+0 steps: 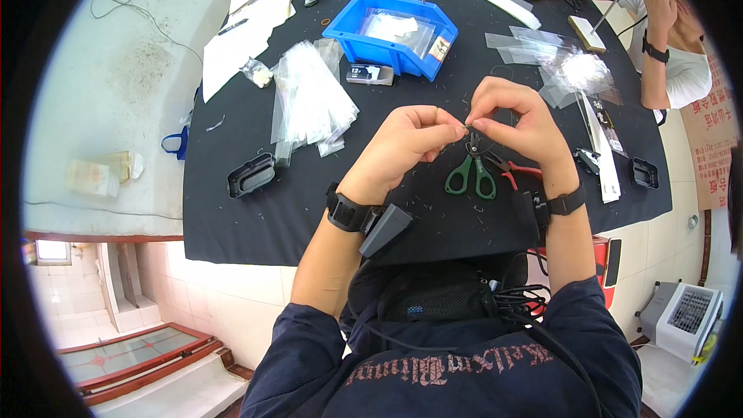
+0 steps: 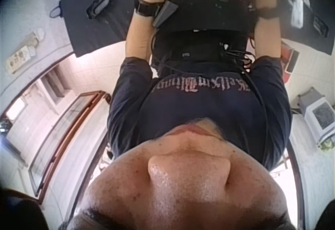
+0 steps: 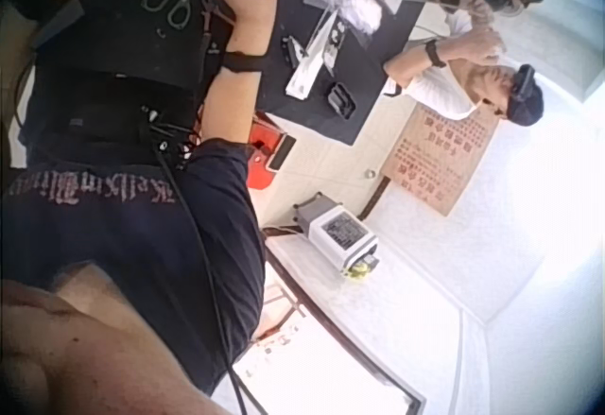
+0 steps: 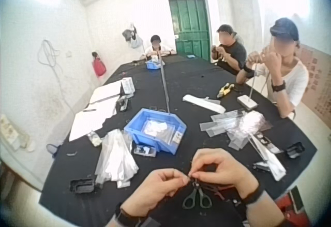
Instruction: The recorder is assembling small fishing tackle components at a table, using scissors to trim line and handling small metal parts.
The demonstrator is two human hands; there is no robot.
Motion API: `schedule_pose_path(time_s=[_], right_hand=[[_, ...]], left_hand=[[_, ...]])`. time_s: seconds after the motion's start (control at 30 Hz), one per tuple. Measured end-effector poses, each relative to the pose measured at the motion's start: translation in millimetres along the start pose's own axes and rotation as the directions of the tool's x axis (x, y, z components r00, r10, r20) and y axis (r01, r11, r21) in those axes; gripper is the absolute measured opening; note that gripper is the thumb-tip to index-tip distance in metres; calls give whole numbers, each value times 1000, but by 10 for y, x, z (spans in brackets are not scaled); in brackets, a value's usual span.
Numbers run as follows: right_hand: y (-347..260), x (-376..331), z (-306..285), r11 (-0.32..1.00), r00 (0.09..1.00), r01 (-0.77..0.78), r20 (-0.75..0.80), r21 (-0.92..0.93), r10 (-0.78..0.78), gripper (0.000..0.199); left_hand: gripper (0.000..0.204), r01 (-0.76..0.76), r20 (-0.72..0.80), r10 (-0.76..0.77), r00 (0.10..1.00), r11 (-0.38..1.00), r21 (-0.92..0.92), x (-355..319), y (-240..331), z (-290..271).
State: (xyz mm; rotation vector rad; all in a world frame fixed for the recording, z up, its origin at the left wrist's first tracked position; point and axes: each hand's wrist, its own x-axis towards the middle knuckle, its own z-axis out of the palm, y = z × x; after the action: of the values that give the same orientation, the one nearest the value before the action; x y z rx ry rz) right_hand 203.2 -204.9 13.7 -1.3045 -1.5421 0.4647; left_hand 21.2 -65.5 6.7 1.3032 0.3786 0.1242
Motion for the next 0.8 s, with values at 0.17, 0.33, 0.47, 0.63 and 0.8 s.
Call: schedule_pose_path(time_s=[0.17,0.33,0.47,0.63,0.8], right_hand=[[1,-6,-28,999,997,6,75,46,-10,6],[-19,-17,-50,996,991,-34,135,86,23,7],[-28,-19,-52,995,989,-37,148,92,23,7],[-34,-16,-44,994,987,-34,161,109,16,7],[-37,-24,-29,993,986,-28,164,114,9,9]], left_hand=[[14,45,52,-46,998,998,32,-7,5,-26],[14,65,85,-71,994,995,71,-24,25,-26],[14,66,98,-74,992,994,82,-35,37,-25],[15,88,112,-101,989,990,112,-31,37,-31],[14,100,136,-117,984,987,129,-43,33,-39]])
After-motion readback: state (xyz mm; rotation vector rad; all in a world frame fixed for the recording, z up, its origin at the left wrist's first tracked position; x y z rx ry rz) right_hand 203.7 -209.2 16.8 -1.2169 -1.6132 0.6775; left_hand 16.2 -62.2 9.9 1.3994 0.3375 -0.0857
